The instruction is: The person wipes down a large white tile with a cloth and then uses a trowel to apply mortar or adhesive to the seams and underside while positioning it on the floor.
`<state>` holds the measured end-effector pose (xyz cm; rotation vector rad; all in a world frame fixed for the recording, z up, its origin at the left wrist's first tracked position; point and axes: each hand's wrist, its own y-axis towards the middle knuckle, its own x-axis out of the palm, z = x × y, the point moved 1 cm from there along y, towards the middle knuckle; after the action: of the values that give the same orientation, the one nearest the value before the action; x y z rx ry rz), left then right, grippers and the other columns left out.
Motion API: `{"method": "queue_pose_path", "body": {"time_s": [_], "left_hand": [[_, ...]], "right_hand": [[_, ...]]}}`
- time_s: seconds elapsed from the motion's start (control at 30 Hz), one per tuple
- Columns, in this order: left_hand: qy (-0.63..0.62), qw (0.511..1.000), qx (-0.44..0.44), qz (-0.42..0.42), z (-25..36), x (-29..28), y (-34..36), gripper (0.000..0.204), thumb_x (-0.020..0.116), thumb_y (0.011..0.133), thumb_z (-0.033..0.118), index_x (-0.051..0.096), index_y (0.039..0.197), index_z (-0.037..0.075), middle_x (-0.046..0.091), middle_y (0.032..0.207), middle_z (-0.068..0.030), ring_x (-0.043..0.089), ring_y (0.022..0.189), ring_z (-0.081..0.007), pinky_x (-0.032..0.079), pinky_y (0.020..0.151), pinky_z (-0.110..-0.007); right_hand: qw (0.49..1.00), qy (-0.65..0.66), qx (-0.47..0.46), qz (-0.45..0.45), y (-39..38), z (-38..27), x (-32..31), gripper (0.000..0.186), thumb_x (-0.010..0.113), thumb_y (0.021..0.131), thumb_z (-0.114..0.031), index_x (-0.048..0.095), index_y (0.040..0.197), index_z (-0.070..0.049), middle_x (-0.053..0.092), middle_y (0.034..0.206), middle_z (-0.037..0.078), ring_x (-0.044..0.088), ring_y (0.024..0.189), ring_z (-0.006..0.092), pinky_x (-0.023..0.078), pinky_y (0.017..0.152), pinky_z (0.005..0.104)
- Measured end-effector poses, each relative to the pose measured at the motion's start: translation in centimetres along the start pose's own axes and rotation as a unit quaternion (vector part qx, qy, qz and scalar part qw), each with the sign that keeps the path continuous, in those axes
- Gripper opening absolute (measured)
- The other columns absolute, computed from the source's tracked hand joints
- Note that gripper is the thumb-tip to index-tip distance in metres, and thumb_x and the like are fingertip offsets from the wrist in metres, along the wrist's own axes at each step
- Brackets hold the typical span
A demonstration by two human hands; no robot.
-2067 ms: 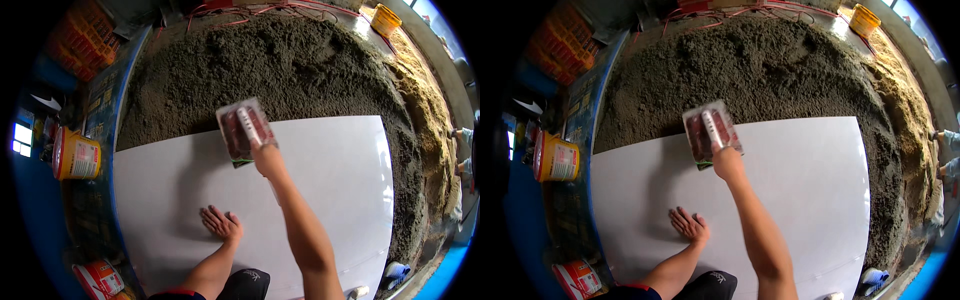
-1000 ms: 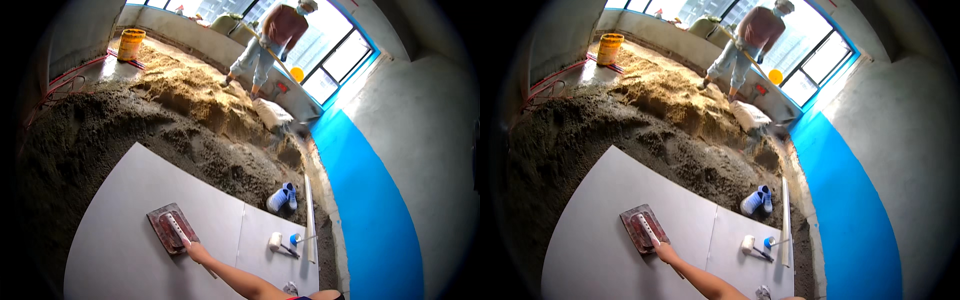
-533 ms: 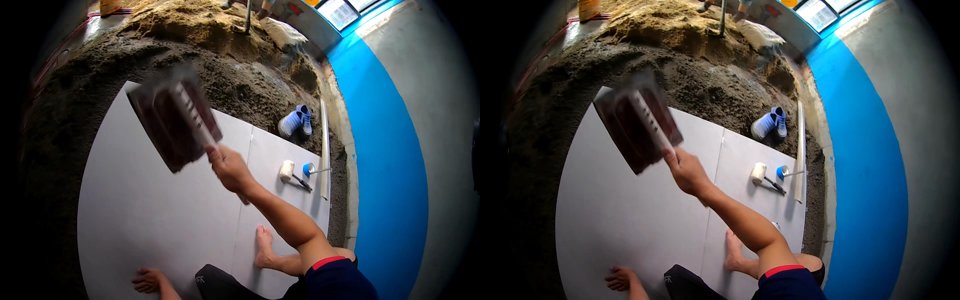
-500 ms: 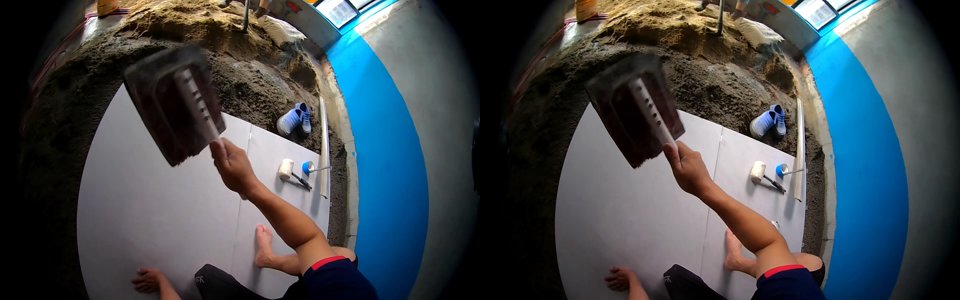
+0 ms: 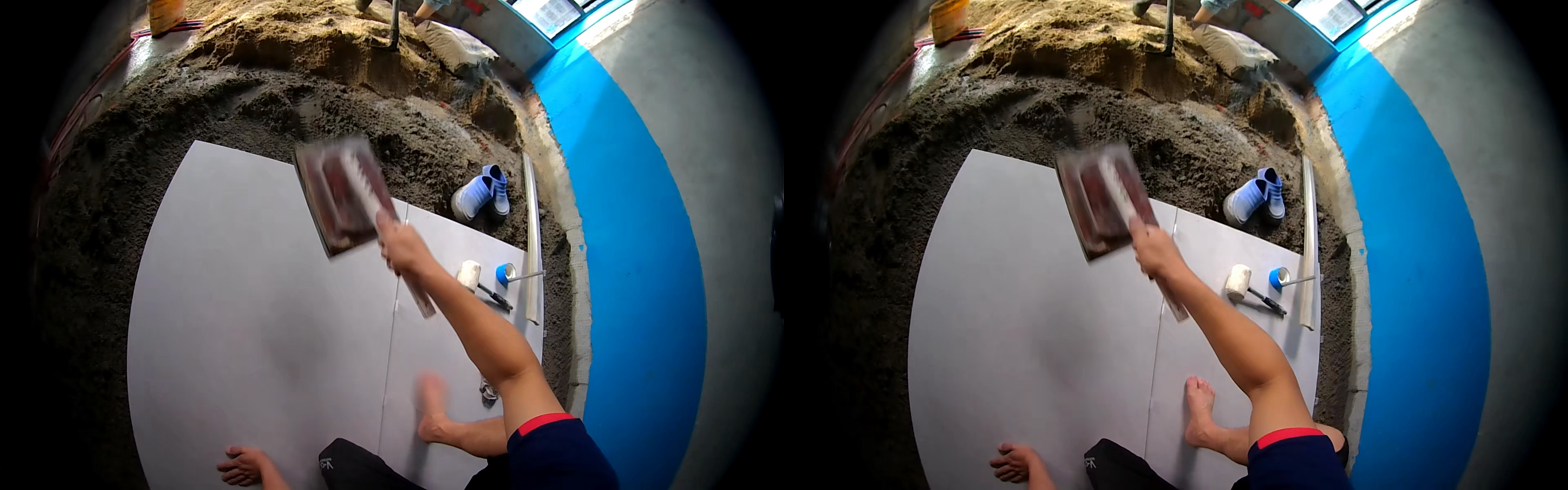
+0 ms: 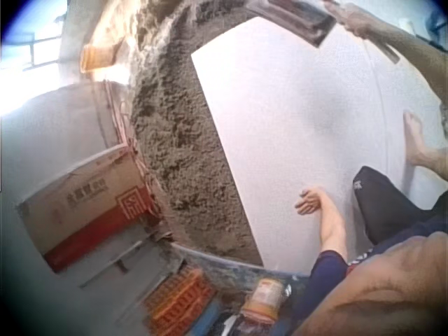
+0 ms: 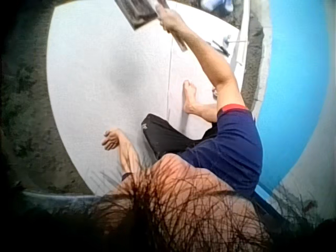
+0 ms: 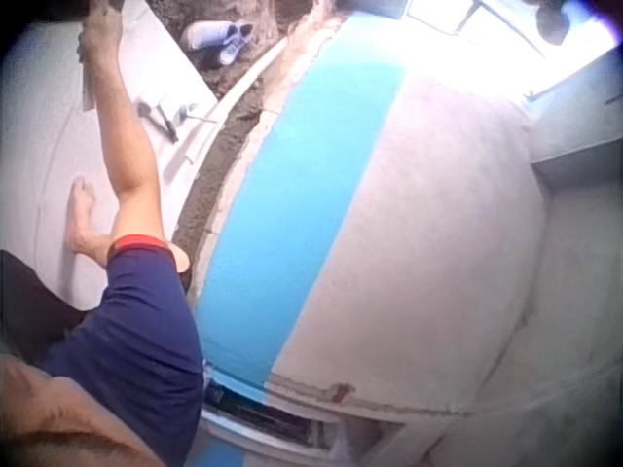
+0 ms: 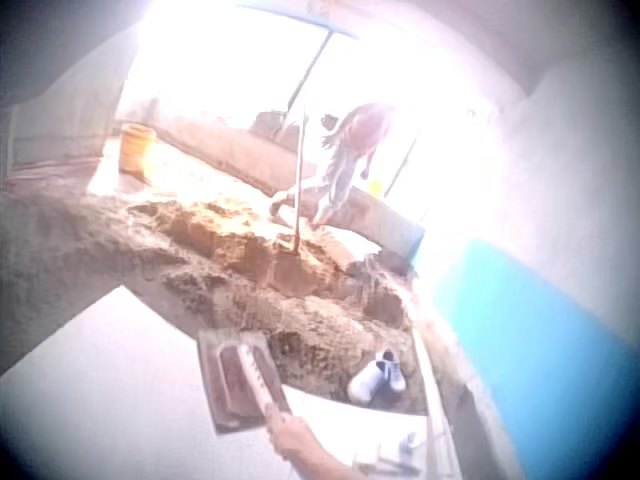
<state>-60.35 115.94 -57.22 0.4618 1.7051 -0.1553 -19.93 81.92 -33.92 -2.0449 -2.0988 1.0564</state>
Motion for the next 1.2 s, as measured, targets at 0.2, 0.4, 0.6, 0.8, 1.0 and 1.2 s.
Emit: {"method": "queue_pose_path", "body": {"time_s": [0.2, 0.4, 0.6, 0.8, 1.0, 1.2], "left_hand": [[0.024, 0.999, -0.033, 0.001, -3.0, 5.3, -0.8, 0.06, 0.035, 0.097, 0.044, 0.033, 0.142, 0.004, 0.03, 0.146, -0.0257, 0.03, 0.135, -0.0403, 0.029, 0.106, -0.052], [0.053, 0.989, -0.13, -0.035, -3.6, 3.9, -1.4, 0.06, 0.035, 0.096, 0.043, 0.033, 0.142, 0.004, 0.031, 0.146, -0.0246, 0.031, 0.135, -0.039, 0.028, 0.107, -0.051], [0.034, 0.971, -0.23, -0.052, -0.3, 1.5, -0.3, 0.063, 0.036, 0.095, 0.042, 0.028, 0.145, 0.004, 0.023, 0.15, -0.0255, 0.022, 0.14, -0.0389, 0.019, 0.112, -0.05], [-0.005, 0.964, -0.25, -0.095, -1.2, 0.6, 0.2, 0.066, 0.037, 0.095, 0.04, 0.023, 0.147, 0.004, 0.014, 0.154, -0.0235, 0.013, 0.143, -0.0377, 0.013, 0.114, -0.049], [-0.003, 0.974, -0.225, -0.012, -2.6, 1.8, -0.7, 0.066, 0.038, 0.095, 0.04, 0.022, 0.147, 0.004, 0.013, 0.154, -0.0231, 0.012, 0.143, -0.0375, 0.013, 0.114, -0.048], [-0.037, 0.976, -0.216, -0.01, 1.5, 0.5, -1.3, 0.063, 0.043, 0.094, 0.036, 0.027, 0.146, 0.005, 0.019, 0.153, -0.022, 0.018, 0.142, -0.0368, 0.018, 0.113, -0.049]], "right_hand": [[0.951, -0.096, -0.231, 0.184, -1.1, 5.1, 2.7, 0.063, 0.033, 0.097, -0.055, 0.054, 0.084, 0.003, 0.061, 0.075, 0.023, 0.055, 0.073, 0.0433, 0.044, 0.068, 0.0451], [0.964, -0.264, 0.03, 0.019, -1.7, 18.2, 6.0, 0.073, 0.029, 0.095, -0.06, 0.062, 0.081, 0.004, 0.062, 0.081, 0.029, 0.059, 0.082, 0.0472, 0.045, 0.072, 0.0519], [0.975, -0.208, 0.08, -0.006, -1.8, 15.3, 3.1, 0.065, 0.034, 0.092, -0.065, 0.049, 0.065, -0.007, 0.043, 0.049, 0.003, 0.043, 0.037, 0.0161, 0.035, 0.035, 0.0341], [0.983, -0.144, -0.098, -0.062, -1.2, -5.7, 7.8, 0.064, 0.04, 0.091, -0.065, 0.052, 0.065, -0.008, 0.049, 0.052, 0.003, 0.048, 0.039, 0.0149, 0.04, 0.037, 0.0315], [0.894, 0.02, -0.447, -0.024, 2.8, -20.9, 14.9, 0.049, 0.037, 0.099, -0.049, 0.049, 0.071, -0.01, 0.047, 0.053, 0.0, 0.045, 0.04, 0.0081, 0.038, 0.036, 0.0238], [0.884, -0.303, -0.354, 0.024, 14.8, -1.3, 22.6, 0.056, 0.037, 0.097, -0.05, 0.057, 0.086, 0.0, 0.061, 0.072, 0.018, 0.054, 0.06, 0.0406, 0.046, 0.056, 0.0465]]}}
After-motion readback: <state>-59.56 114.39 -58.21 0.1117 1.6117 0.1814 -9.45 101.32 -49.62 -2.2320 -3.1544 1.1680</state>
